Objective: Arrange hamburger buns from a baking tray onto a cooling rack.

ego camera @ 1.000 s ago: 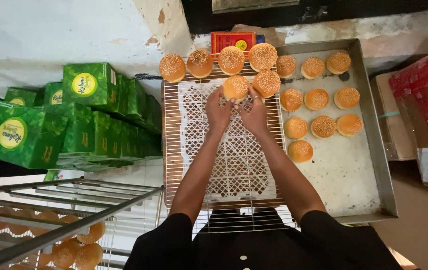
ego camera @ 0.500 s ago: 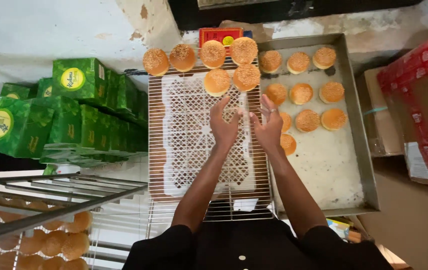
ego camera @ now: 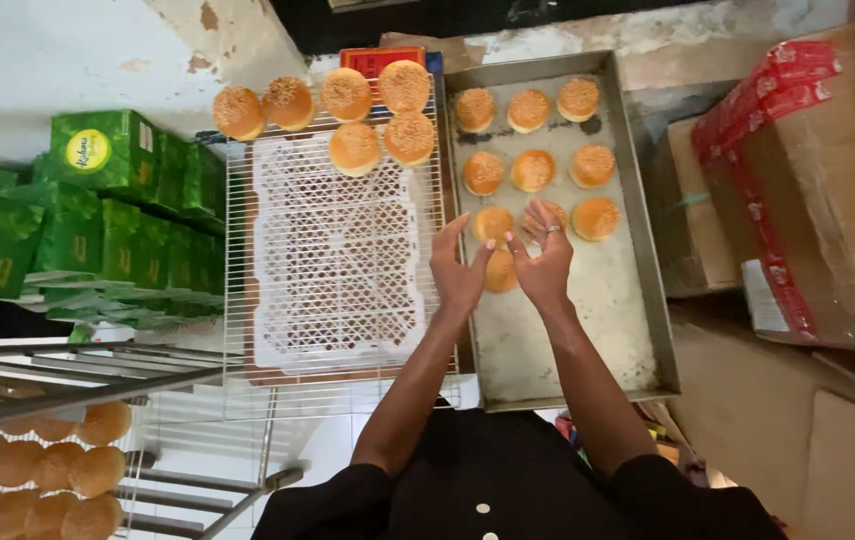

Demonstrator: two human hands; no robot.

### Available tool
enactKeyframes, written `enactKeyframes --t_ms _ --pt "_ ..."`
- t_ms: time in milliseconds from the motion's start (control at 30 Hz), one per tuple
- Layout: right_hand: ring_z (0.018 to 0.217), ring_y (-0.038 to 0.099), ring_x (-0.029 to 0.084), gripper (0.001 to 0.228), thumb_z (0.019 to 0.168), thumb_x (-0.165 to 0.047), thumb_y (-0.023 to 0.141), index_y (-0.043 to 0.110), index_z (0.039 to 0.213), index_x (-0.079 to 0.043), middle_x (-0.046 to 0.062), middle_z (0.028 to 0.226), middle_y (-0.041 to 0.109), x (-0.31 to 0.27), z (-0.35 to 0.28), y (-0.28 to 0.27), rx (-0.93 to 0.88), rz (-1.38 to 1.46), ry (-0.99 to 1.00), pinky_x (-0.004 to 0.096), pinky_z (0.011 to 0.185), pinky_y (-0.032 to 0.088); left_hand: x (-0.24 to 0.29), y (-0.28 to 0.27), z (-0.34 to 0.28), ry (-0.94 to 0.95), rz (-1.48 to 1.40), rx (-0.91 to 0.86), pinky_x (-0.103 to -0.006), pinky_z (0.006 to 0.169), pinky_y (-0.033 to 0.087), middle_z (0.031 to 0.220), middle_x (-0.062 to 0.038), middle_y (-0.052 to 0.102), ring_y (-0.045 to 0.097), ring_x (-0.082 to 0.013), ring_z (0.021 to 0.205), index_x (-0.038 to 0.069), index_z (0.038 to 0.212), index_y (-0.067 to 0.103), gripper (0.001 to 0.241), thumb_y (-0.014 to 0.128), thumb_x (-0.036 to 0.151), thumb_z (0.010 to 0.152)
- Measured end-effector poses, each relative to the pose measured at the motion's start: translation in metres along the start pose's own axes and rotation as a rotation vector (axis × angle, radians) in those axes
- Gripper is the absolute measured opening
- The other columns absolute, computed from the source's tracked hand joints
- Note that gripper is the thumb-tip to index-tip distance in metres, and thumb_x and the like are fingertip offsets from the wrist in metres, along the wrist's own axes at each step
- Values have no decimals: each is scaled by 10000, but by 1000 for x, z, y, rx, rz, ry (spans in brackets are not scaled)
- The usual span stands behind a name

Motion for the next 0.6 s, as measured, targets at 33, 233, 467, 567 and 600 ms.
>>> enactKeyframes --t_ms 33,233,467,567,600 --pt "1302 581 361 676 854 44 810 487 1448 42 219 1376 568 -1 -2 -9 0 1 0 370 996 575 13 5 -5 1 1 0 -448 1125 443 1256 -91 674 623 -306 1228 136 1293 684 592 913 226 756" --pt "1267 575 456 674 852 57 809 489 1446 74 289 1350 567 14 -13 -47 -28 -47 9 431 1003 580 57 32 -30 -339 106 -155 -430 1163 425 1382 -129 631 575 -310 1342 179 1389 622 577 812 316 861" --pt "1237 595 444 642 862 -7 819 527 1432 53 269 1311 584 72 -27 -47 -184 -171 156 424 984 591 -47 74 -74 -376 195 -72 -482 1074 489 1257 -219 663 631 -390 1230 73 1329 654 577 823 351 852" --pt "1238 587 465 653 844 -2 816 529 1426 66 291 1314 578 78 -31 -44 -266 -192 210 447 965 595 -59 81 -85 -371 222 -51 -527 1090 456 1254 -307 637 607 -467 1225 -47 1313 625 599 791 314 866" --pt "1244 587 457 677 835 -12 815 519 1440 59 295 1320 575 78 -31 -42 -316 -205 253 452 964 599 -58 82 -85 -356 214 -58 -563 1091 443 1262 -348 620 591 -503 1225 -88 1318 606 590 770 278 886"
Point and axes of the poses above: each hand's wrist, its own z-axis towards the middle knuckle, its own y-axis out of the palm, x = y × z, the point moved 4 cm from there along z, towards the middle knuckle
